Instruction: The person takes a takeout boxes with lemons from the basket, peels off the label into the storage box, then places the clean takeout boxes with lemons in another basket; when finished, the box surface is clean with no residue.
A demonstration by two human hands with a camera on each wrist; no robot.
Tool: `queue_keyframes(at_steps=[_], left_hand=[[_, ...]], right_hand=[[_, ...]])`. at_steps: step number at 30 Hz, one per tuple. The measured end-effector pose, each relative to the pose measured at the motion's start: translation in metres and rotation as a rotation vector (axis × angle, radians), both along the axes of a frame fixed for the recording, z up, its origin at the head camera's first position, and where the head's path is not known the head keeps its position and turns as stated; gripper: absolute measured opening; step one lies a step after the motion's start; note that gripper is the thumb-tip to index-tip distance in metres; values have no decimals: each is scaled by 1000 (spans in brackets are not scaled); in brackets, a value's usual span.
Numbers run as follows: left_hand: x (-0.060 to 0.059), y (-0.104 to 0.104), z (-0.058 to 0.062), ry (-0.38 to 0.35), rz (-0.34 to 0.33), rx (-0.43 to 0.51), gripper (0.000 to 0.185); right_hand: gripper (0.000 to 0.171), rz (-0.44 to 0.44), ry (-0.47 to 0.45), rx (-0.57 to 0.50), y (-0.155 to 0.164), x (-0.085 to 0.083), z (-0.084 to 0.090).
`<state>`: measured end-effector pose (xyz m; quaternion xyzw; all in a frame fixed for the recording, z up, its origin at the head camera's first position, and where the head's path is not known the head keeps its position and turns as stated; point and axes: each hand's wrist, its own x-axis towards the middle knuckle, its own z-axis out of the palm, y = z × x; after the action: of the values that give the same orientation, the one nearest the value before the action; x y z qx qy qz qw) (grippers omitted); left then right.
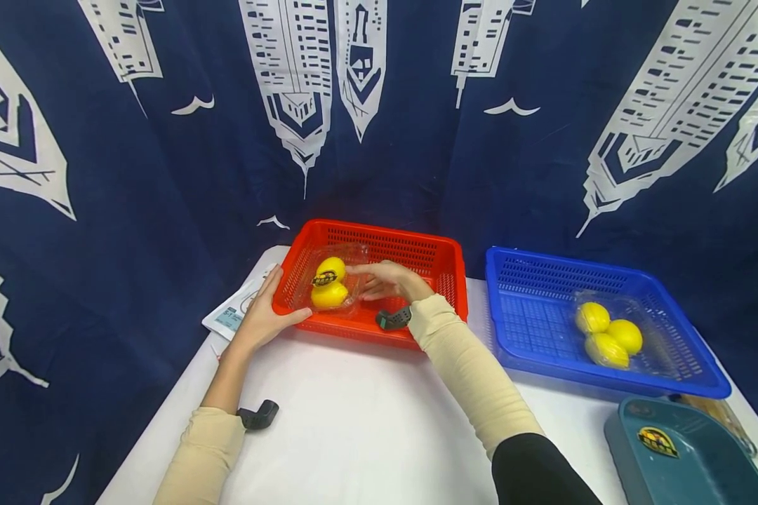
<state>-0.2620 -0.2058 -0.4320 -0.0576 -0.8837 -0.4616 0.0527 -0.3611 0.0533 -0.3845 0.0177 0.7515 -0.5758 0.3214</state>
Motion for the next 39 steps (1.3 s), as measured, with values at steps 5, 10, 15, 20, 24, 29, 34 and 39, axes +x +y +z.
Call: queue_keyframes(at_steps=[5, 10, 15, 20, 24, 29, 34, 39], left_hand=[[1, -1, -1, 2, -6, 5, 108], [0, -1, -1, 8, -12, 9, 106], [0, 1, -2, 3, -16, 17, 107], [1, 1, -3, -1, -7, 21, 106], [1, 0, 0, 14, 0, 11, 106], [1, 2, 0, 19, -10, 18, 105], [0, 1, 1, 5, -19, 34, 107], [-1, 1, -1, -7, -28, 49, 108]], right_hand=[[79, -5, 11, 6, -1, 2, 2], [81, -7, 28, 29, 0, 4, 6], [83, -16, 31, 44, 2, 6, 10], [85, -39, 54, 48, 5, 8, 14], [84, -51, 74, 53, 8, 9, 20], [85, -77, 89, 66, 15, 15, 28], [88, -81, 108, 70, 21, 22, 40], [82, -65, 129, 81, 29, 29, 50]])
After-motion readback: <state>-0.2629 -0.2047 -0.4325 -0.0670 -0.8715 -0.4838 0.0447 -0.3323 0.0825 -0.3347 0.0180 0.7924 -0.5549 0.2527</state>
